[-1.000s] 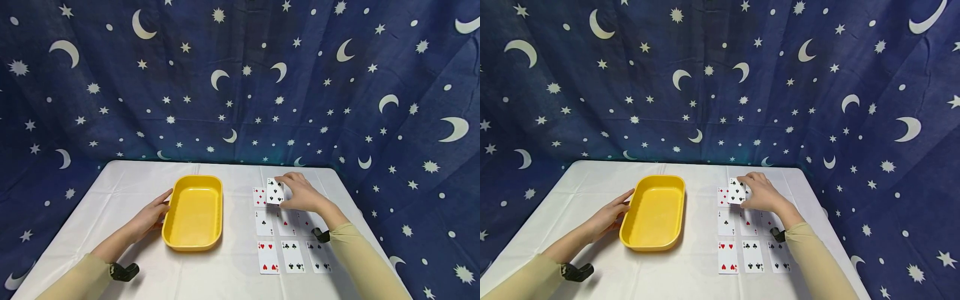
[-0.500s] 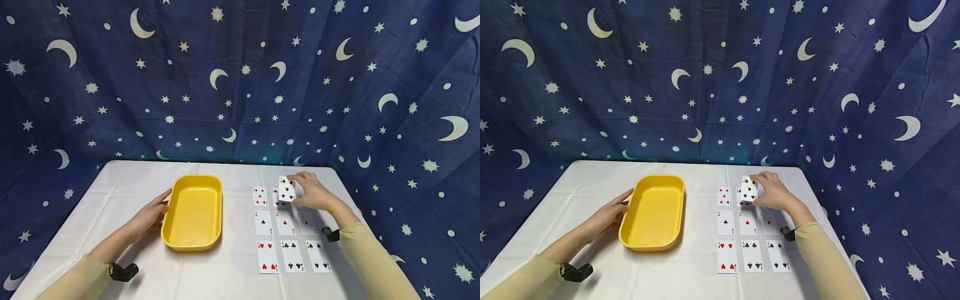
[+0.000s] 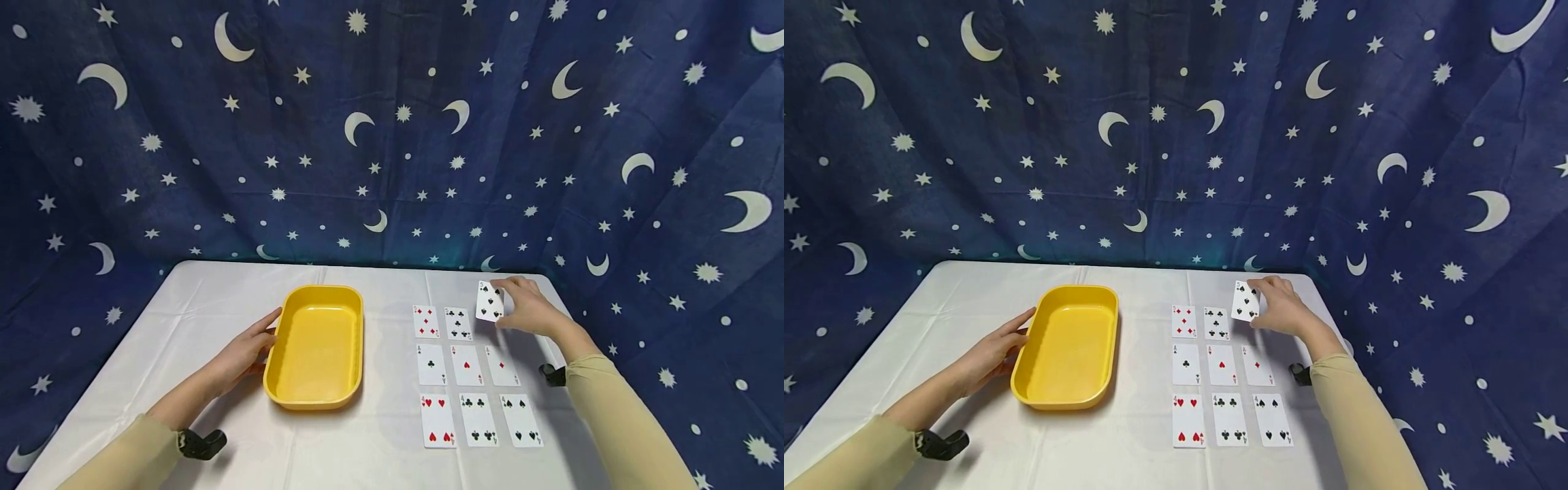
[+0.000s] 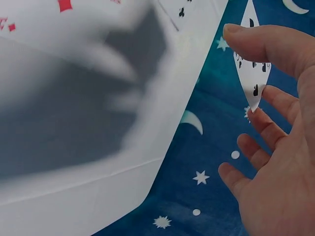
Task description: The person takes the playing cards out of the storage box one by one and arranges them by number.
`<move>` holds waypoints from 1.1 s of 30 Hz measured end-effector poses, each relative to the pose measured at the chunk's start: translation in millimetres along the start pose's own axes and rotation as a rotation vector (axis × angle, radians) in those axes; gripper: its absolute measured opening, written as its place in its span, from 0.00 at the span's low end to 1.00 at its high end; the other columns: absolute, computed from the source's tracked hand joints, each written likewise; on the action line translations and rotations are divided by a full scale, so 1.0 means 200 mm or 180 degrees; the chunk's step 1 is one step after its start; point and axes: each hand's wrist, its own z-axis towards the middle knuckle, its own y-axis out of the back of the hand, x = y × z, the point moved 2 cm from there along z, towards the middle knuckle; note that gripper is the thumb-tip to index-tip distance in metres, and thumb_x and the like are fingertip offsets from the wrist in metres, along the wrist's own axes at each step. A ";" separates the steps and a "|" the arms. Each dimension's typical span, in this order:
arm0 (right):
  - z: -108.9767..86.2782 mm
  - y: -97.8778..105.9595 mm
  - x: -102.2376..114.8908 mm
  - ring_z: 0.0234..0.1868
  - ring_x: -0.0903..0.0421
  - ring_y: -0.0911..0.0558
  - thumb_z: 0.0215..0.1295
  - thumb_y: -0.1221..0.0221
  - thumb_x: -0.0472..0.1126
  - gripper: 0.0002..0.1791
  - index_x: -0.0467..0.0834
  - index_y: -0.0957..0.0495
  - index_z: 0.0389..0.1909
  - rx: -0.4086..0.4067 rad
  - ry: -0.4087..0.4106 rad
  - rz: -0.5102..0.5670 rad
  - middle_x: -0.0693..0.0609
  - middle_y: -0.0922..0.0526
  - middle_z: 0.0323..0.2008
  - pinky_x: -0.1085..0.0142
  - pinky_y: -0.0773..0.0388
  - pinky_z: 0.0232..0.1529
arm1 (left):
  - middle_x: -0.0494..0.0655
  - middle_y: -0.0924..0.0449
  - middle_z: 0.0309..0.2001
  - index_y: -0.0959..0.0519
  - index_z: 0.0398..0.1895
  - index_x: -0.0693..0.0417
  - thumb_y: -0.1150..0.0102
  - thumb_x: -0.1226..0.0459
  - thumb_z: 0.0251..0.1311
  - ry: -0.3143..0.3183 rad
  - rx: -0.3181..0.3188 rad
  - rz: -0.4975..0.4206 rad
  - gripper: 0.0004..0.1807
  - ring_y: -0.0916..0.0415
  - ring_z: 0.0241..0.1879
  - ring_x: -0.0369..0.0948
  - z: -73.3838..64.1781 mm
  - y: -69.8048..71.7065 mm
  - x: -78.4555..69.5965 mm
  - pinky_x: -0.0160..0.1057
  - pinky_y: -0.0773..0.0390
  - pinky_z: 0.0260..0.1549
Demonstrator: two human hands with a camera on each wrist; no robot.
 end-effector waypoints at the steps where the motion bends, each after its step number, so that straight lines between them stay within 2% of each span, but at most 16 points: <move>1: 0.00 0.00 -0.01 0.69 0.36 0.43 0.50 0.26 0.42 0.51 0.43 0.37 0.76 -0.0003 -0.0013 0.0003 0.37 0.37 0.69 0.35 0.38 0.64 | 0.65 0.48 0.78 0.57 0.85 0.38 0.59 0.61 0.77 0.0003 0.0001 -0.0006 0.37 0.32 0.68 0.58 0.00 0.00 0.00 0.52 0.21 0.56; 9: 0.00 -0.06 -0.05 0.67 0.34 0.42 0.47 0.24 0.42 0.51 0.42 0.35 0.75 0.0015 -0.0031 0.0007 0.35 0.36 0.68 0.34 0.37 0.63 | 0.65 0.49 0.78 0.58 0.85 0.39 0.58 0.62 0.76 0.0001 0.0025 -0.0030 0.38 0.32 0.68 0.58 -0.02 0.00 0.03 0.53 0.21 0.56; 16: 0.03 -0.08 -0.09 0.68 0.33 0.41 0.47 0.24 0.41 0.51 0.42 0.34 0.74 0.0063 -0.0039 -0.0102 0.34 0.36 0.69 0.33 0.38 0.64 | 0.65 0.48 0.78 0.58 0.85 0.38 0.59 0.61 0.77 0.0034 -0.0023 0.0033 0.38 0.30 0.67 0.57 0.00 0.00 0.03 0.52 0.20 0.56; 22: 0.06 -0.09 -0.12 0.69 0.31 0.42 0.48 0.23 0.41 0.50 0.42 0.34 0.75 0.0201 -0.0117 -0.0160 0.33 0.37 0.71 0.31 0.39 0.64 | 0.65 0.48 0.78 0.59 0.85 0.38 0.59 0.60 0.77 -0.0001 0.0000 0.0049 0.37 0.32 0.68 0.58 0.01 0.00 0.02 0.52 0.21 0.56; 29: 0.08 -0.12 -0.15 0.71 0.30 0.45 0.47 0.22 0.40 0.51 0.43 0.33 0.74 0.0485 -0.0312 -0.0115 0.33 0.40 0.72 0.30 0.40 0.64 | 0.65 0.48 0.78 0.58 0.85 0.38 0.59 0.61 0.77 -0.0040 0.0033 0.0010 0.37 0.32 0.68 0.58 0.01 0.00 0.02 0.53 0.21 0.56; 33: 0.09 -0.13 -0.15 0.71 0.30 0.45 0.45 0.22 0.39 0.51 0.43 0.33 0.74 0.0575 -0.0307 -0.0082 0.33 0.40 0.72 0.30 0.40 0.65 | 0.65 0.48 0.78 0.58 0.85 0.38 0.60 0.61 0.77 -0.0038 0.0027 0.0001 0.37 0.33 0.69 0.59 0.01 0.01 0.02 0.53 0.21 0.57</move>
